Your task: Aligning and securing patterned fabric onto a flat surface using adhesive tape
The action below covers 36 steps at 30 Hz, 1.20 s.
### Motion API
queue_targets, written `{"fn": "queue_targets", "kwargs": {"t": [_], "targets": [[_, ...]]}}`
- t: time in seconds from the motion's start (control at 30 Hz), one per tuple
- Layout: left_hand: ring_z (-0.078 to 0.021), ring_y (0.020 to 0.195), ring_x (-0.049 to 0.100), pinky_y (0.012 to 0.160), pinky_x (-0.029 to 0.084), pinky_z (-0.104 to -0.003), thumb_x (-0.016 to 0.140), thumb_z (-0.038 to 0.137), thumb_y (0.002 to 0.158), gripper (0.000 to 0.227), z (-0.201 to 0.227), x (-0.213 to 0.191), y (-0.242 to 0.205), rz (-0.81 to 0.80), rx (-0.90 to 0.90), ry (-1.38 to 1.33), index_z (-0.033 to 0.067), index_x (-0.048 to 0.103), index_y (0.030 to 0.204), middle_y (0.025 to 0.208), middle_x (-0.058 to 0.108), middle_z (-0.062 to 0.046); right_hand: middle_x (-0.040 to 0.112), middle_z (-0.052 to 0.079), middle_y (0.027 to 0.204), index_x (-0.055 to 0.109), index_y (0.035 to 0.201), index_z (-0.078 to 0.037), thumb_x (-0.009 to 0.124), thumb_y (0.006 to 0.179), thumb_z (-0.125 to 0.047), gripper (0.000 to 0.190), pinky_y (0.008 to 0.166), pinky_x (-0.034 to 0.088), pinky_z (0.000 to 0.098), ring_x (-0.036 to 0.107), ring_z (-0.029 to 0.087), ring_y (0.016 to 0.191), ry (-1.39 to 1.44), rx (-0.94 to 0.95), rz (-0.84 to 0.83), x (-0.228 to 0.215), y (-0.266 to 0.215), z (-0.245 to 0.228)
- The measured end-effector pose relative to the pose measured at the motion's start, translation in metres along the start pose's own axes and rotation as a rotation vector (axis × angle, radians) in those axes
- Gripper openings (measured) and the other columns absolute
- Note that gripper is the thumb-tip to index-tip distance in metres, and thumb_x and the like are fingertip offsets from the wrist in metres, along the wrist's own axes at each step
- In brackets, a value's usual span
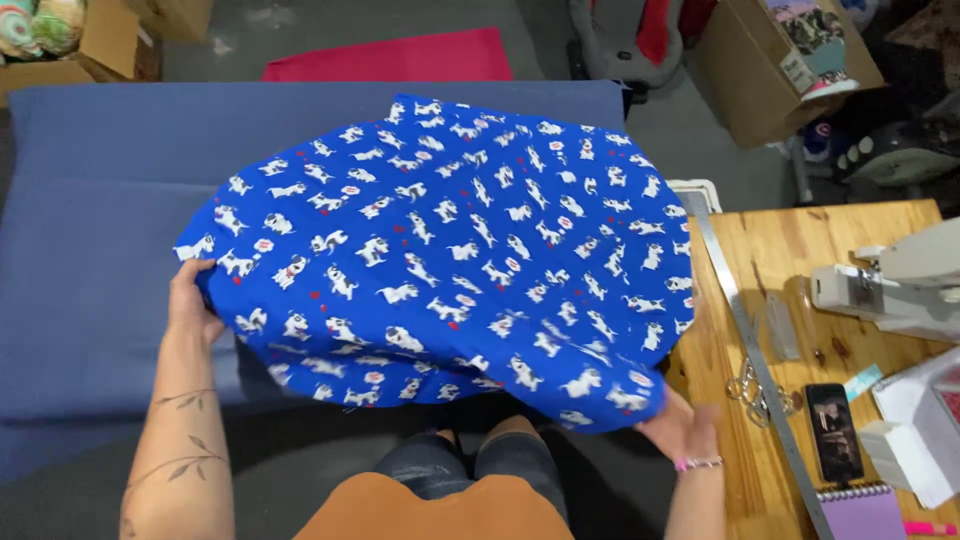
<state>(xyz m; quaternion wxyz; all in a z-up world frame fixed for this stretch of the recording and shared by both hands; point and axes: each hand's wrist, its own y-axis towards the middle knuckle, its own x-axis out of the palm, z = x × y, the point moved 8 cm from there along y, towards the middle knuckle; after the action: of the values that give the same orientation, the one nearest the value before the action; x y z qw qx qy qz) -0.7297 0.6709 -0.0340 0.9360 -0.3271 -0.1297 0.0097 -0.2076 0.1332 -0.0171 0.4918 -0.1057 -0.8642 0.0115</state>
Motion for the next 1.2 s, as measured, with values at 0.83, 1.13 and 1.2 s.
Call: {"fn": "queue_targets", "kwargs": {"t": [0.83, 1.13, 1.2], "targets": [[-0.0213, 0.081, 0.075, 0.073, 0.060, -0.036, 0.090, 0.039, 0.090, 0.033, 0.061, -0.085, 0.012, 0.206, 0.326, 0.285, 0.0167, 0.075, 0.109, 0.087, 0.072, -0.006, 0.069, 0.018, 0.096, 0.075, 0.110, -0.002, 0.087, 0.094, -0.039, 0.043, 0.086, 0.046, 0.0408, 0.059, 0.029, 0.095, -1.238, -0.270, 0.904, -0.110, 0.099, -0.126], [-0.0411, 0.129, 0.040, 0.096, 0.035, -0.065, 0.074, 0.052, 0.090, 0.040, 0.179, 0.018, -0.144, 0.714, 0.894, 0.715, 0.0268, 0.054, 0.114, 0.137, 0.047, -0.016, 0.065, 0.010, 0.129, 0.060, 0.119, -0.008, 0.069, 0.101, -0.040, 0.038, 0.126, 0.051, 0.0403, 0.062, 0.024, 0.129, -0.730, -0.806, 0.304, 0.135, 0.119, -0.212], [-0.0354, 0.153, 0.029, 0.130, 0.024, -0.048, 0.097, 0.030, 0.068, 0.116, 0.159, 0.179, -0.261, -0.215, 1.428, 0.803, 0.0059, 0.030, 0.159, 0.160, 0.026, -0.018, 0.066, 0.004, 0.108, 0.059, 0.111, -0.009, 0.074, 0.093, -0.057, 0.053, 0.102, 0.061, 0.0356, 0.069, 0.021, 0.104, -0.909, -0.904, 0.267, 0.176, 0.138, -0.226]]}}
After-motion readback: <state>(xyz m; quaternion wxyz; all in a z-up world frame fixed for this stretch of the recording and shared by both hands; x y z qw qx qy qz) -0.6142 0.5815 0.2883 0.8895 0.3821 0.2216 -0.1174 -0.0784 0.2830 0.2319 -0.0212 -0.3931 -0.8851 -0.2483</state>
